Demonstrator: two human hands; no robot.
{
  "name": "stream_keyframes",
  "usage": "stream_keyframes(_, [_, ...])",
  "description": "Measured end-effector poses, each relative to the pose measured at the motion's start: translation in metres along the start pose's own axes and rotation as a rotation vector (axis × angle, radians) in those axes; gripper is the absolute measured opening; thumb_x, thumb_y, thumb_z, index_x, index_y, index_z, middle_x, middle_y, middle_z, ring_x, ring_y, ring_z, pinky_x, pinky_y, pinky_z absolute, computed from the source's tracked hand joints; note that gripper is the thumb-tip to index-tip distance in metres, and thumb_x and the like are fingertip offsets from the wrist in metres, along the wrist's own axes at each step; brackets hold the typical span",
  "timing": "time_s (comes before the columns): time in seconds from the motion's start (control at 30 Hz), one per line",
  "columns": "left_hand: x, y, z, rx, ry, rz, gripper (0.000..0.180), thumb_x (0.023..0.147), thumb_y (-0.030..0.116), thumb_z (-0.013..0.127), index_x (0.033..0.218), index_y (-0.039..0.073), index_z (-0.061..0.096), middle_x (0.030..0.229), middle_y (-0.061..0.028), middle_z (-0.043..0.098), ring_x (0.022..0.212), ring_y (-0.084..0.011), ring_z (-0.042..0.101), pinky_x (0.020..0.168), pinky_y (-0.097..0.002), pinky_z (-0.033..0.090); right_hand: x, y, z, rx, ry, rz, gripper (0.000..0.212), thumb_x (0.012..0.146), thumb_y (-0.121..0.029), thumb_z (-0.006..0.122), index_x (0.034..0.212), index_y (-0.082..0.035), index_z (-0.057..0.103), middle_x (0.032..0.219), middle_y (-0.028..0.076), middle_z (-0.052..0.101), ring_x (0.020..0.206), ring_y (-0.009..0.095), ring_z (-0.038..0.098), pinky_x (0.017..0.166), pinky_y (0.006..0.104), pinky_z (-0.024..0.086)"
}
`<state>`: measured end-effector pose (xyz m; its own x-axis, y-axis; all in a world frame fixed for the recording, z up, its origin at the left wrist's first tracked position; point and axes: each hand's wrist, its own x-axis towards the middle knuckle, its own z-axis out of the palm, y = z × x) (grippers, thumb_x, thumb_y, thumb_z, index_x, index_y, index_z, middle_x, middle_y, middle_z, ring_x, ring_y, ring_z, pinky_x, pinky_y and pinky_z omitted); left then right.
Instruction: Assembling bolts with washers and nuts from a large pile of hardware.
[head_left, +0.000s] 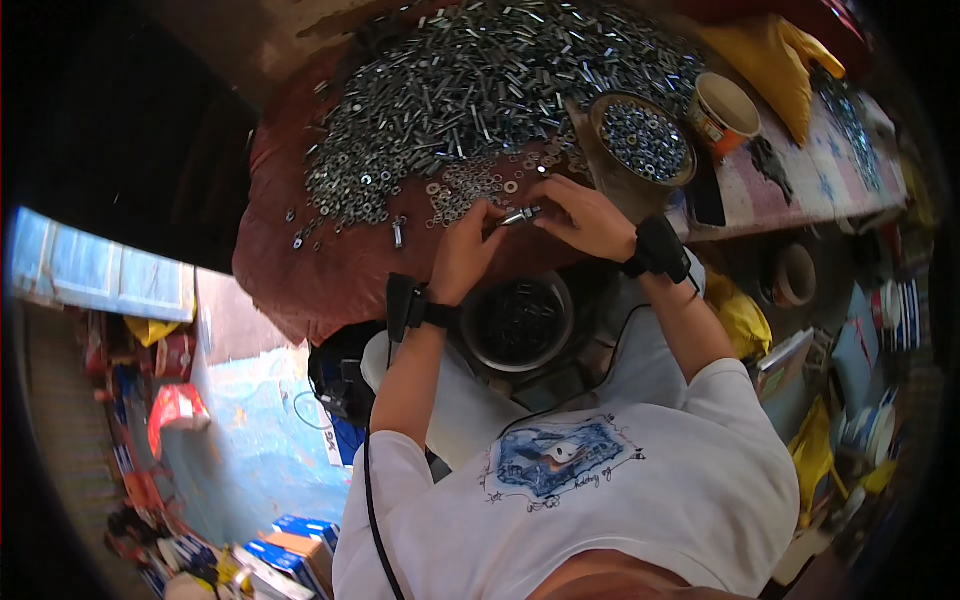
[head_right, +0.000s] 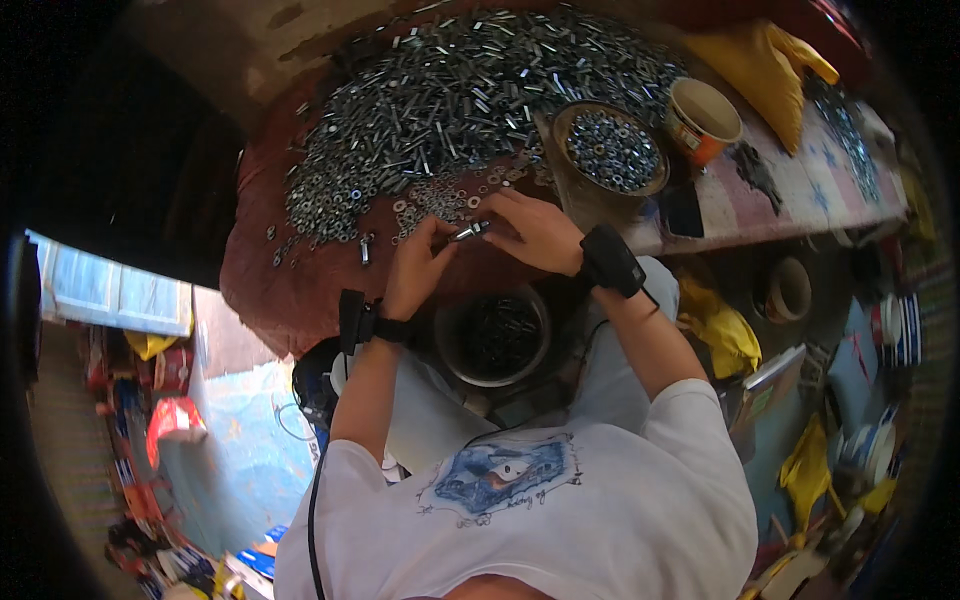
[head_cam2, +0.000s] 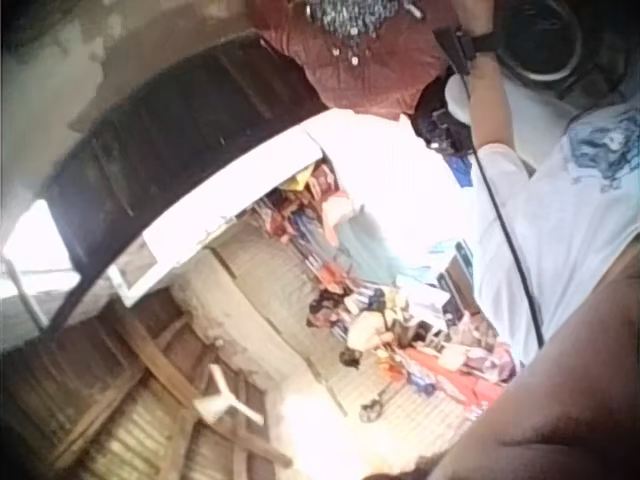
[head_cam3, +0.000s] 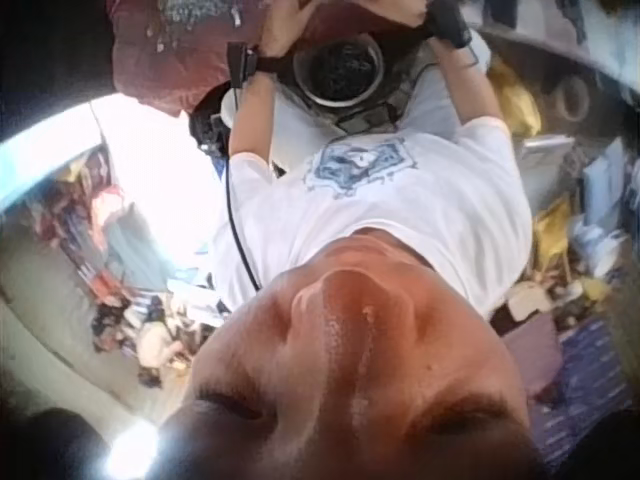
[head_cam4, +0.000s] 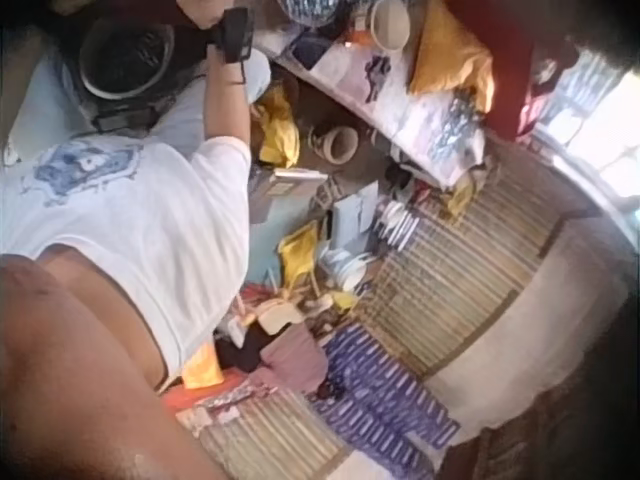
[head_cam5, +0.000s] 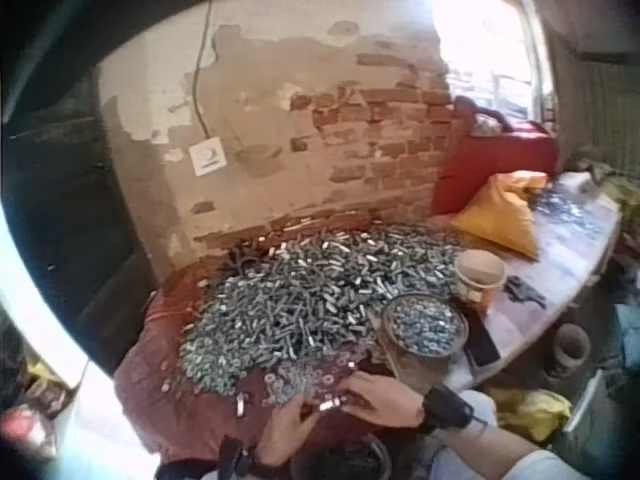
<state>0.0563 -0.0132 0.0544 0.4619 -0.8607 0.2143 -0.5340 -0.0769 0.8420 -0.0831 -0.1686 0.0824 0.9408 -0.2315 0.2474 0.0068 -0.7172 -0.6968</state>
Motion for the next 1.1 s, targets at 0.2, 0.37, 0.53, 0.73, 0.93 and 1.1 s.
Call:
stream_keyframes(0.2, [0.017, -0.013, 0.01, -0.008, -0.02, 0.048, 0.017, 0.079, 0.005, 0.059, 0.094, 0.002, 0.051, 0.089, -0.0144, 0.064, 0.087, -0.0293, 0.063, 0.069, -0.0355, 0.049, 0.008, 0.001, -0.001, -0.161, -0.05, -0.003, 0.015, 0.088, -0.015, 0.048, 0.097, -0.003, 0.047, 0.085, 0.019, 0.055, 0.085, 0.037, 0.053, 0.071, 0.0427, 0.042])
stream_keyframes(0.37, [0.019, -0.015, 0.013, 0.141, 0.107, -0.027, 0.014, 0.081, 0.008, 0.058, 0.093, 0.004, 0.051, 0.086, -0.0152, 0.064, 0.083, -0.0315, 0.062, 0.066, -0.0383, 0.048, 0.025, 0.024, 0.031, -0.15, 0.102, -0.005, 0.015, 0.09, -0.018, 0.046, 0.093, -0.003, 0.046, 0.081, 0.02, 0.054, 0.08, 0.039, 0.052, 0.065, 0.0436, 0.041])
stream_keyframes(0.53, [0.016, -0.03, 0.003, 0.264, 0.209, -0.041, 0.018, 0.079, 0.008, 0.058, 0.095, 0.005, 0.051, 0.081, -0.0149, 0.063, 0.075, -0.0337, 0.061, 0.063, -0.0405, 0.047, 0.05, 0.029, 0.054, -0.202, 0.096, 0.021, 0.027, 0.093, -0.027, 0.039, 0.087, -0.002, 0.046, 0.073, 0.02, 0.056, 0.071, 0.04, 0.055, 0.061, 0.0466, 0.043])
stream_keyframes(0.73, [-0.003, -0.026, -0.013, -0.066, -0.14, -0.139, 0.023, 0.073, 0.013, 0.067, 0.089, 0.002, 0.056, 0.078, -0.0105, 0.062, 0.069, -0.0219, 0.06, 0.063, -0.0323, 0.046, 0.036, 0.035, 0.037, 0.012, -0.225, -0.116, 0.032, 0.093, -0.031, 0.039, 0.088, -0.002, 0.05, 0.075, 0.021, 0.056, 0.075, 0.039, 0.055, 0.066, 0.0468, 0.042])
stream_keyframes(0.93, [-0.014, -0.022, -0.013, 0.029, -0.442, -0.265, 0.023, 0.073, 0.017, 0.068, 0.088, 0.001, 0.06, 0.079, -0.0089, 0.062, 0.073, -0.0187, 0.059, 0.066, -0.0297, 0.045, 0.032, 0.044, 0.026, -0.007, -0.386, -0.005, 0.03, 0.09, -0.031, 0.044, 0.086, -0.003, 0.054, 0.077, 0.019, 0.057, 0.076, 0.038, 0.056, 0.067, 0.0442, 0.043])
stream_keyframes(1.1, [-0.005, -0.04, -0.002, 0.223, -0.487, -0.159, 0.023, 0.076, 0.02, 0.065, 0.091, 0.002, 0.062, 0.079, -0.0107, 0.063, 0.074, -0.0224, 0.06, 0.066, -0.0318, 0.045, 0.061, 0.084, 0.025, -0.409, 0.146, 0.045, 0.018, 0.082, -0.017, 0.054, 0.095, -0.004, 0.055, 0.098, 0.019, 0.054, 0.094, 0.037, 0.051, 0.077, 0.0441, 0.045])
